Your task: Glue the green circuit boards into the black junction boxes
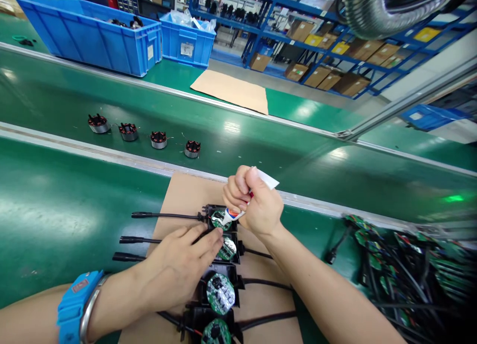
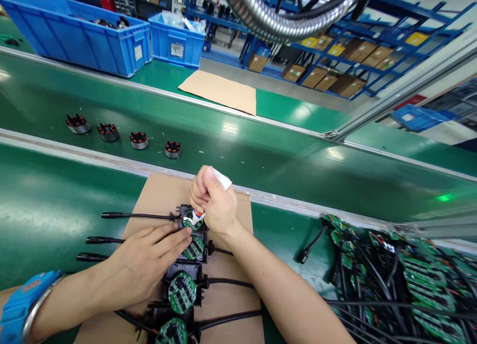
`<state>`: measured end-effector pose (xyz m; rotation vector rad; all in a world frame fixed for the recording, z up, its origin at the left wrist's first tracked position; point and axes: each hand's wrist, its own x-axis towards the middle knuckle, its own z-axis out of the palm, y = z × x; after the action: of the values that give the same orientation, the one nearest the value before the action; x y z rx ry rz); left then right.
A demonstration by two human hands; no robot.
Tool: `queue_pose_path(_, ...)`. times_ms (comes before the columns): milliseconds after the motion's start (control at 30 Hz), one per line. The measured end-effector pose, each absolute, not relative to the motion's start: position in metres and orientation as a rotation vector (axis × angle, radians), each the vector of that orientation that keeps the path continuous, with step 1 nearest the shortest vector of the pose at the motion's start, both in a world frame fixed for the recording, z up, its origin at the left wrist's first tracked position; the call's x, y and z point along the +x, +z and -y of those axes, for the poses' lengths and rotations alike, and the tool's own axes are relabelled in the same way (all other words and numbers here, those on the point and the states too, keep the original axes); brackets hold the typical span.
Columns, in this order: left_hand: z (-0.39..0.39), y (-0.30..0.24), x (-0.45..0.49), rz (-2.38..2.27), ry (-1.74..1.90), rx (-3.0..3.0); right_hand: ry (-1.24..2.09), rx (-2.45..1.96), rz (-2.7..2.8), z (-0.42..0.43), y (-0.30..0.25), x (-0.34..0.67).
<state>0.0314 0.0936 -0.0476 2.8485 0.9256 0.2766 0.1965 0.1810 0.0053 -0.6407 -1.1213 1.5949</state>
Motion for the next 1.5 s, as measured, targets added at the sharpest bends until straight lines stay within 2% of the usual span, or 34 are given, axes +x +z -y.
queue_pose_path(967,-0.093,-0.05,0.031,-0.909,0.228,2.86,1.475,-0.665,1.142,-0.191,-0.003,0.197)
queue_pose_path(1133,-0.09,-0.043,0.029,-0.932,0.315,2.875,1.426,-0.68,1.169,-0.186,0.002,0.212)
queue_pose_path(1333,-0.071,-0.025,0.029,-0.724,0.396,2.906,1.546,-0.591,1.064,-0.153,0.02,0.212)
queue_pose_path(1500,-0.067,-0.026,0.029,-0.723,0.368,2.937,1.633,-0.53,1.002,-0.146,0.004,0.197)
